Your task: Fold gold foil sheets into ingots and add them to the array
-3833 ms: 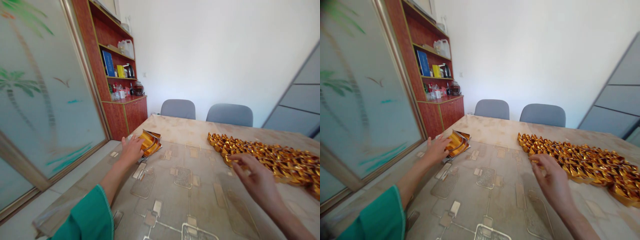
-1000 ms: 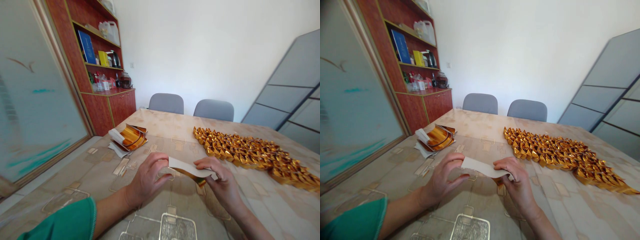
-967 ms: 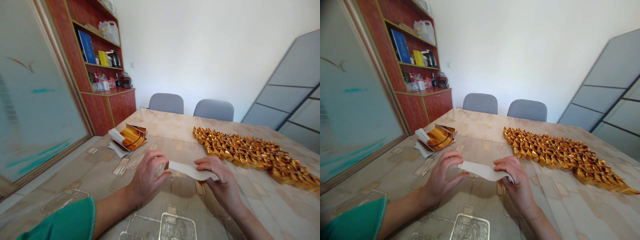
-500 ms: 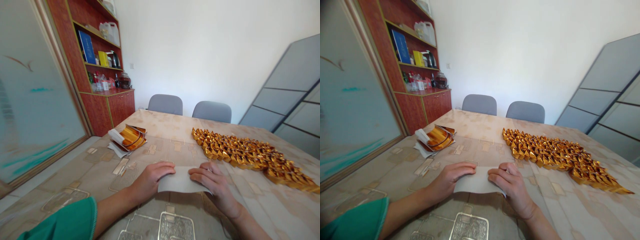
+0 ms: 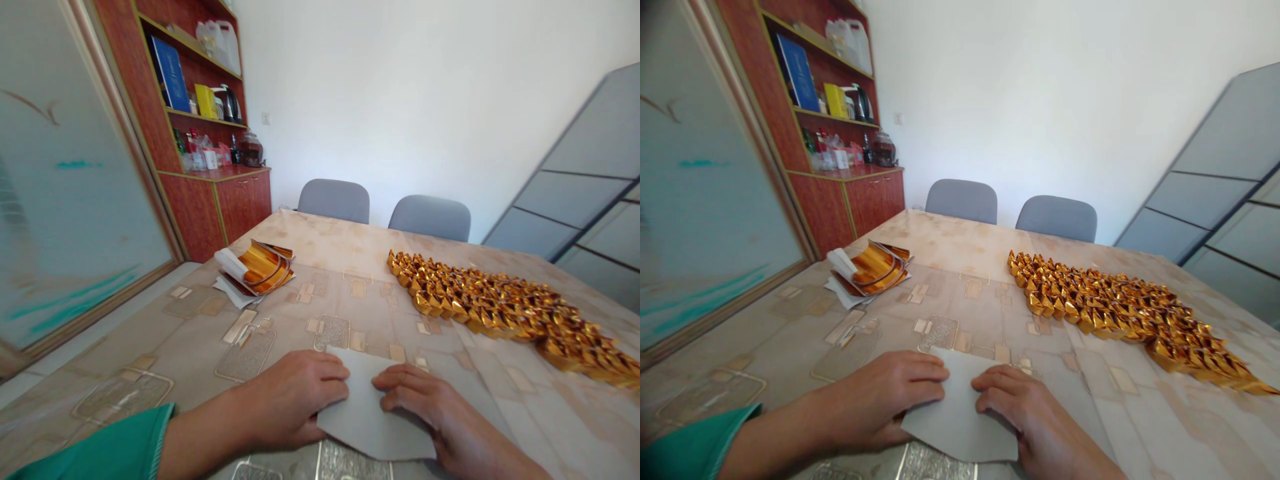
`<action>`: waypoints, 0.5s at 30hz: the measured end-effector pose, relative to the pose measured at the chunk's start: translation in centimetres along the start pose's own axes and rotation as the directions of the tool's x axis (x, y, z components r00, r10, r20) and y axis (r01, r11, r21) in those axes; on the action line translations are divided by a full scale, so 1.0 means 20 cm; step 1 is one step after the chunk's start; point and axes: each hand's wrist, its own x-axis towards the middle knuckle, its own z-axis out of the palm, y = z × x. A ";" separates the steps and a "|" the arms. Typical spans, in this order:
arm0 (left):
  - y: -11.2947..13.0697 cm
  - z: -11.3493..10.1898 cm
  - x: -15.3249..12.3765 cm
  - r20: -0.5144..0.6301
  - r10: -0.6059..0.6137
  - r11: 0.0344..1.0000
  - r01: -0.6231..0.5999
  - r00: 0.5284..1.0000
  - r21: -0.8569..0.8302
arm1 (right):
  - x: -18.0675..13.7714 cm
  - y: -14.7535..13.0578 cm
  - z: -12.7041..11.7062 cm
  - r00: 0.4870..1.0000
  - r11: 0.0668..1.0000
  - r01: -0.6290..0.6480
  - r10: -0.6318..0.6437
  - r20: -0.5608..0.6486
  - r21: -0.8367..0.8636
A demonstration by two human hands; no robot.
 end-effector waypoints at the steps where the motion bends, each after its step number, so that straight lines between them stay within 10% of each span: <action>1: 0.01 0.01 0.00 -0.005 -0.020 1.000 0.020 1.000 0.006 | -0.01 0.00 -0.01 1.000 1.000 -0.014 0.014 -0.001 0.003; 10: 0.02 0.07 0.00 -0.136 -0.335 0.941 0.325 0.932 -0.092 | 0.04 0.04 -0.02 0.978 0.973 -0.196 0.202 -0.041 0.120; 15: 0.01 0.09 0.01 -0.184 -0.290 0.956 0.276 0.939 -0.098 | 0.10 0.05 0.02 0.933 0.951 -0.308 0.305 -0.192 0.017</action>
